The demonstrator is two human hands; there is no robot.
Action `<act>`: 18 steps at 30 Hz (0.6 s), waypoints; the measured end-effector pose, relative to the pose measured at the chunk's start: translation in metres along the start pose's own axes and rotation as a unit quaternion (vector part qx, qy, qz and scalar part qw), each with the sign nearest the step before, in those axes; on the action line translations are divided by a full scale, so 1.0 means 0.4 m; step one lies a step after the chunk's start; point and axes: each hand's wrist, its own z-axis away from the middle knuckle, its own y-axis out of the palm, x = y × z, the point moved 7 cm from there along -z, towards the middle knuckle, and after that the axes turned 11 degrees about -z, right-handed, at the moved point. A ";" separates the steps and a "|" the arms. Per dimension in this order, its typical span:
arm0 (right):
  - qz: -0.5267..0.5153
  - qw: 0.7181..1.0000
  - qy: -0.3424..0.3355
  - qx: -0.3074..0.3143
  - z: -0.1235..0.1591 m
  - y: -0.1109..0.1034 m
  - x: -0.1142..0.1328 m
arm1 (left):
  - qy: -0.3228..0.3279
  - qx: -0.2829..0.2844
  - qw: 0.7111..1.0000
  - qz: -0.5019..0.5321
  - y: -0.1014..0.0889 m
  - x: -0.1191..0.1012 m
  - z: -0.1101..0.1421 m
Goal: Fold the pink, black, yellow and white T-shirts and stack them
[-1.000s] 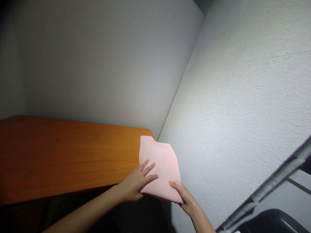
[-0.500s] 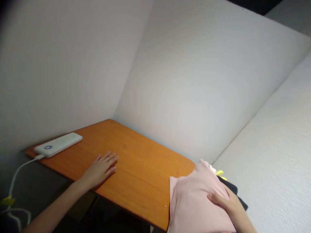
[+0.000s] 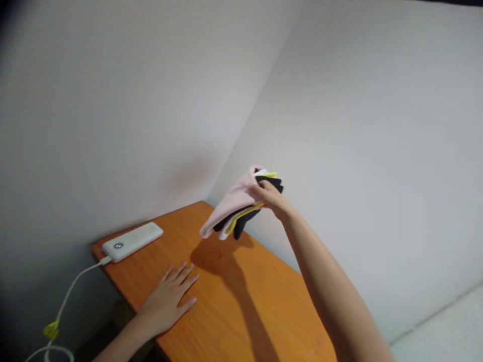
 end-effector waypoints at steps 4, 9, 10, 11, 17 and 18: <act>0.027 0.986 0.085 0.139 -0.086 0.181 -0.092 | -0.007 0.013 1.000 0.015 0.001 0.001 0.004; 0.122 0.977 0.089 0.150 -0.113 0.288 -0.301 | -0.009 0.030 0.999 0.021 0.029 0.012 -0.005; 0.131 0.976 0.089 0.151 -0.114 0.307 -0.339 | -0.008 0.033 0.999 0.019 0.034 0.013 -0.008; 0.142 0.975 0.085 0.147 -0.116 0.325 -0.371 | -0.007 0.035 0.999 0.016 0.039 0.015 -0.010; 0.174 0.979 0.067 0.077 -0.122 0.439 -0.471 | 0.003 0.025 1.000 0.002 0.044 0.018 -0.013; 0.174 0.980 0.073 0.065 -0.119 0.461 -0.484 | 0.006 0.020 1.000 0.002 0.041 0.018 -0.013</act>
